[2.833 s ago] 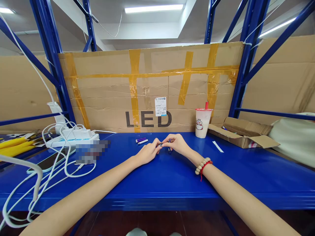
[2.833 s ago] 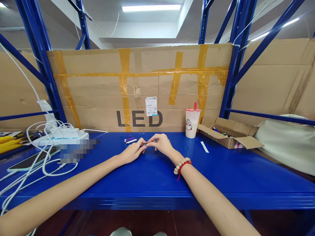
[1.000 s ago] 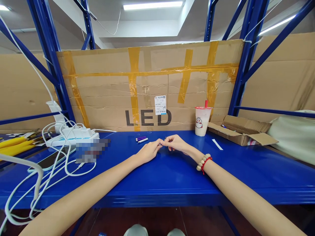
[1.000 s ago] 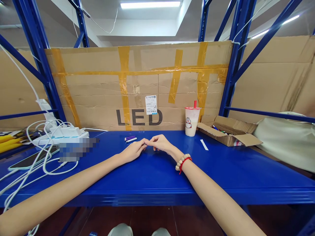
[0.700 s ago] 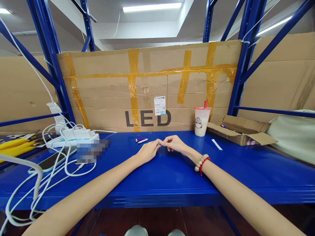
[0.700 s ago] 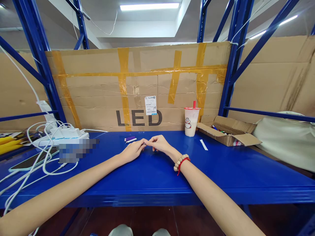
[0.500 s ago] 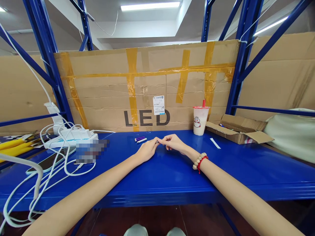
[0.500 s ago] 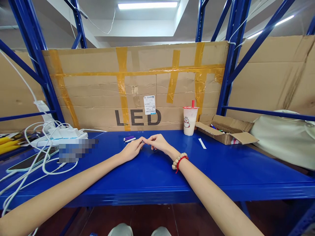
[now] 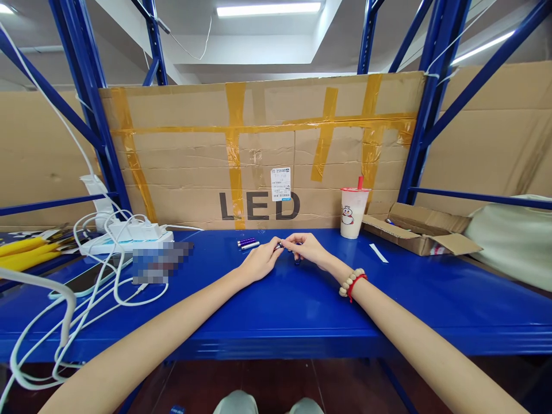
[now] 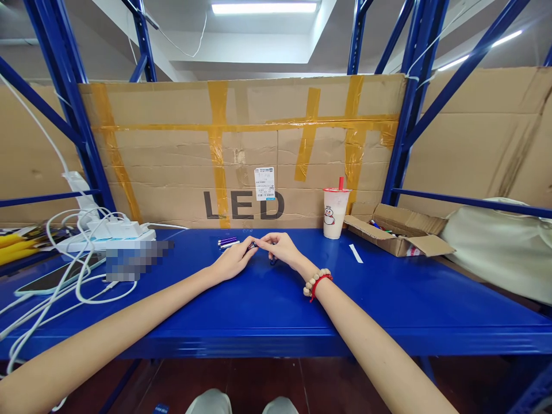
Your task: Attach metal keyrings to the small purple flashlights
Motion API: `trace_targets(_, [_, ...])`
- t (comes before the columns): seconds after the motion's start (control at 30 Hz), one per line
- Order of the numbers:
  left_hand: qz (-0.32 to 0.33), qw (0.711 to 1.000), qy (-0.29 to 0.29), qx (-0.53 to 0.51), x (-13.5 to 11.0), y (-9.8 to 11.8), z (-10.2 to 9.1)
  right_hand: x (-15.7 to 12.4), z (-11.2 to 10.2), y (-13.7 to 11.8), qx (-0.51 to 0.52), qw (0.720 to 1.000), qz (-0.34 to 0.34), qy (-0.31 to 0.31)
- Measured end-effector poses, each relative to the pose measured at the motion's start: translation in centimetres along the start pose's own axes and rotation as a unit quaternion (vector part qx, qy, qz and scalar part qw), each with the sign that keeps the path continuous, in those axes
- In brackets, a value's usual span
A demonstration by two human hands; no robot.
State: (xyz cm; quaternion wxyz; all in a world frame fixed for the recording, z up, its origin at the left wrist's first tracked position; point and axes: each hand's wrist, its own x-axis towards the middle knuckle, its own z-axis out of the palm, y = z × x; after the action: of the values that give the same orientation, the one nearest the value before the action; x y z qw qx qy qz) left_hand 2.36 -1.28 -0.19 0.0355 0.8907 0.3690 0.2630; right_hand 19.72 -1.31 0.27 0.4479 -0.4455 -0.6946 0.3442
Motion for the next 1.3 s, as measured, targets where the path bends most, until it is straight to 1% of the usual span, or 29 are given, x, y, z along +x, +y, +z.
trace_targets(0.23, [-0.012,1.0,-0.011,0.011,-0.08,0.15,-0.09,-0.25,-0.04,-0.5,0.024,0.999,-0.021,0.009])
trace_targets(0.6, [-0.008,1.0,-0.021,0.009,-0.1,0.16,-0.09,-0.34,-0.05,-0.42,0.034,0.999,-0.004,0.003])
trace_targets(0.8, [-0.012,1.0,-0.019,0.0,-0.12,0.08,-0.05,-0.23,-0.03,-0.3,0.039,0.999,-0.018,-0.008])
trace_targets(1.03, [0.0,0.999,-0.032,0.007,-0.1,0.0,-0.06,-0.32,-0.06,-0.53,0.039,0.999,-0.002,-0.014])
trace_targets(1.3, [-0.013,0.998,-0.053,0.035,-0.12,0.3,-0.42,-0.51,-0.22,-0.97,0.024,0.999,0.014,-0.025])
